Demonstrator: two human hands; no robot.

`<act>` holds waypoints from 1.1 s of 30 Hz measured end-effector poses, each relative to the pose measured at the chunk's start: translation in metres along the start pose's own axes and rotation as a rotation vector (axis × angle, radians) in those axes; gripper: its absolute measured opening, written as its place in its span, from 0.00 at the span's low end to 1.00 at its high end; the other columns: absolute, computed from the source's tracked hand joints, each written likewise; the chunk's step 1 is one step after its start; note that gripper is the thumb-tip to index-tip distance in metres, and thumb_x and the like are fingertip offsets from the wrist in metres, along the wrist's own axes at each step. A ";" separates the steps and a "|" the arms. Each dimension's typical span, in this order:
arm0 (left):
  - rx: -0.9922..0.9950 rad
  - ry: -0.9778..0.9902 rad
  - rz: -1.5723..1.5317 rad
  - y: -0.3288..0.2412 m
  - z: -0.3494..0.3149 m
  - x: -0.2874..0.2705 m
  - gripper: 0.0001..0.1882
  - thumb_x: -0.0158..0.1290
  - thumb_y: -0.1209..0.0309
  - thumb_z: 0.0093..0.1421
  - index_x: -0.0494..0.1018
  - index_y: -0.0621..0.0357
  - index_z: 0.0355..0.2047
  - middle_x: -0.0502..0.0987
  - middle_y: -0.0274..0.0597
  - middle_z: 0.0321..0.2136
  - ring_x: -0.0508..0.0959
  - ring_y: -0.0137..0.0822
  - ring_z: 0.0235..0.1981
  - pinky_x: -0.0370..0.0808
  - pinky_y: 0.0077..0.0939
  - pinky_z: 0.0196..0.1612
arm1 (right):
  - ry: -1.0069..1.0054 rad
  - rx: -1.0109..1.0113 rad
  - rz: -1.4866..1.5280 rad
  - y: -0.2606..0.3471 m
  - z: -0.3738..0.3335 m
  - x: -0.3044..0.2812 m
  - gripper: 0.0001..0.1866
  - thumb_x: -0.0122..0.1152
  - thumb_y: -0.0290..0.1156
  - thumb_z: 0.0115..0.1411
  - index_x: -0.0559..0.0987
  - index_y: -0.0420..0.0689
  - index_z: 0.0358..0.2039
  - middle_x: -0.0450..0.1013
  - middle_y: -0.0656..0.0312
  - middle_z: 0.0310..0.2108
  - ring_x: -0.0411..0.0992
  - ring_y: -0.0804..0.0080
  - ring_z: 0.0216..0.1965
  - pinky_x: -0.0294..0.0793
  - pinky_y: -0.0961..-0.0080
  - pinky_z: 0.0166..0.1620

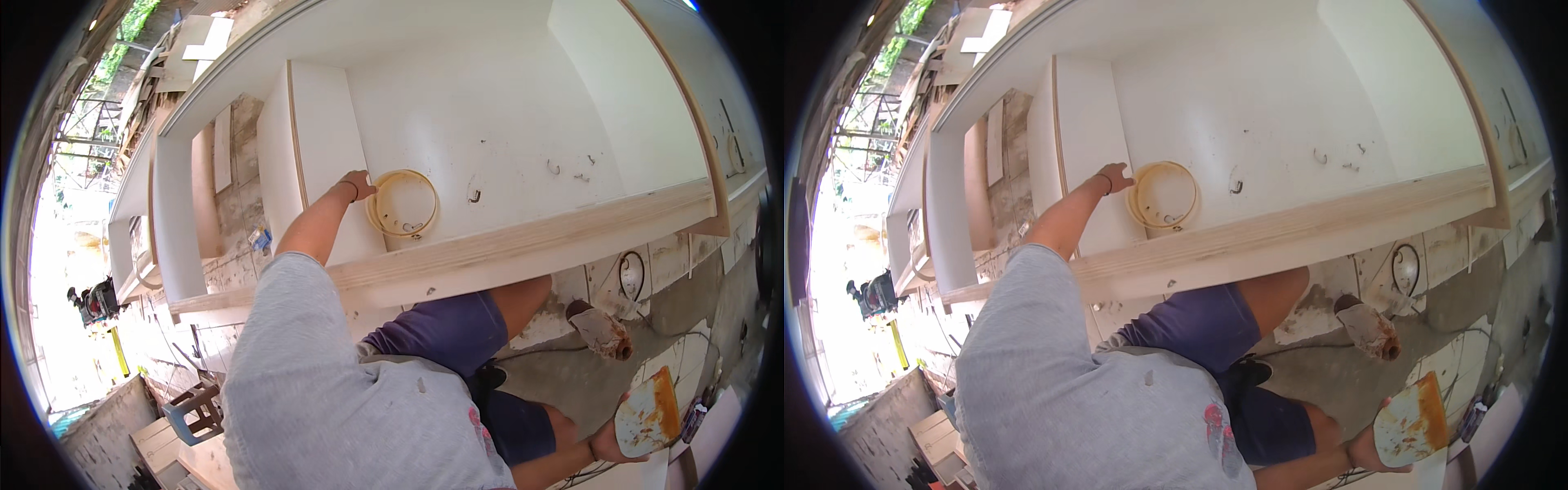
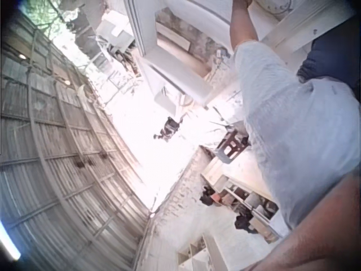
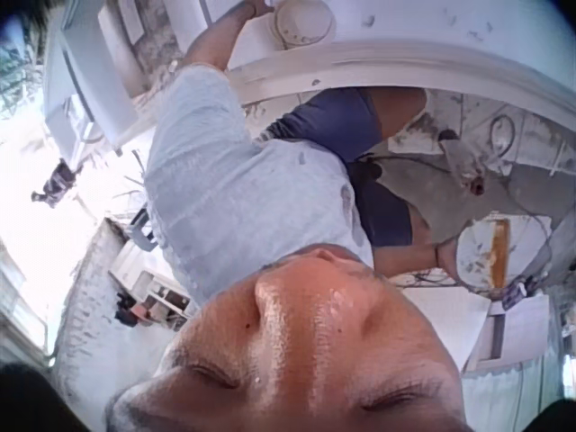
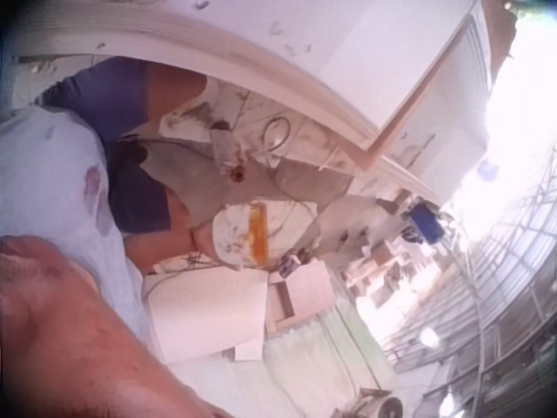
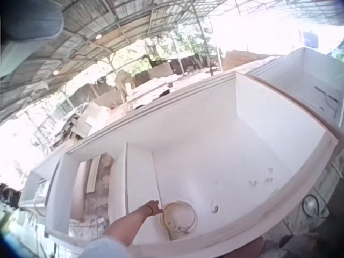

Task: The person applies glue to a wooden strip and a cabinet edge using a spreader, then presses the strip onto the cabinet edge.

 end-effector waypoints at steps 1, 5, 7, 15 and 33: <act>-0.026 -0.022 -0.055 0.006 0.006 0.008 0.42 0.59 0.50 0.54 0.60 0.60 0.63 0.67 0.55 0.59 0.67 0.49 0.61 0.66 0.37 0.63 | -0.008 -0.002 -0.006 0.000 -0.006 0.007 0.43 0.47 0.57 0.60 0.54 0.43 0.68 0.44 0.49 0.70 0.45 0.41 0.69 0.47 0.27 0.63; 0.026 -0.086 -0.071 0.000 0.032 0.030 0.36 0.57 0.49 0.56 0.63 0.46 0.63 0.67 0.49 0.59 0.67 0.47 0.61 0.67 0.39 0.62 | -0.092 0.000 -0.032 -0.001 -0.024 0.023 0.44 0.47 0.58 0.59 0.52 0.45 0.69 0.43 0.48 0.71 0.41 0.42 0.70 0.41 0.27 0.64; 0.012 0.015 -0.069 -0.026 0.034 0.019 0.29 0.54 0.55 0.58 0.66 0.44 0.60 0.71 0.47 0.56 0.69 0.46 0.59 0.70 0.40 0.59 | -0.094 -0.010 -0.051 0.000 -0.031 0.025 0.44 0.47 0.58 0.59 0.52 0.45 0.69 0.42 0.48 0.71 0.41 0.42 0.70 0.41 0.26 0.64; 0.025 -0.321 -0.176 -0.061 0.004 -0.073 0.16 0.46 0.70 0.60 0.69 0.57 0.48 0.78 0.56 0.42 0.79 0.54 0.43 0.77 0.43 0.45 | -0.028 -0.028 -0.099 0.011 -0.051 0.047 0.45 0.45 0.63 0.61 0.51 0.46 0.69 0.41 0.46 0.71 0.42 0.40 0.70 0.46 0.21 0.60; 1.101 -0.604 -1.096 -0.188 -0.236 -0.237 0.17 0.54 0.82 0.56 0.58 0.54 0.38 0.69 0.40 0.38 0.70 0.52 0.59 0.66 0.40 0.59 | 0.926 0.421 0.461 -0.057 -0.075 0.114 0.46 0.41 0.73 0.56 0.57 0.58 0.68 0.50 0.58 0.70 0.49 0.38 0.67 0.50 0.13 0.52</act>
Point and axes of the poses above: each hand's wrist, its own z-axis towards the middle knuckle, its own x-axis out of the palm, y = z × x, the point moved 2 cm from there along z, towards the middle knuckle
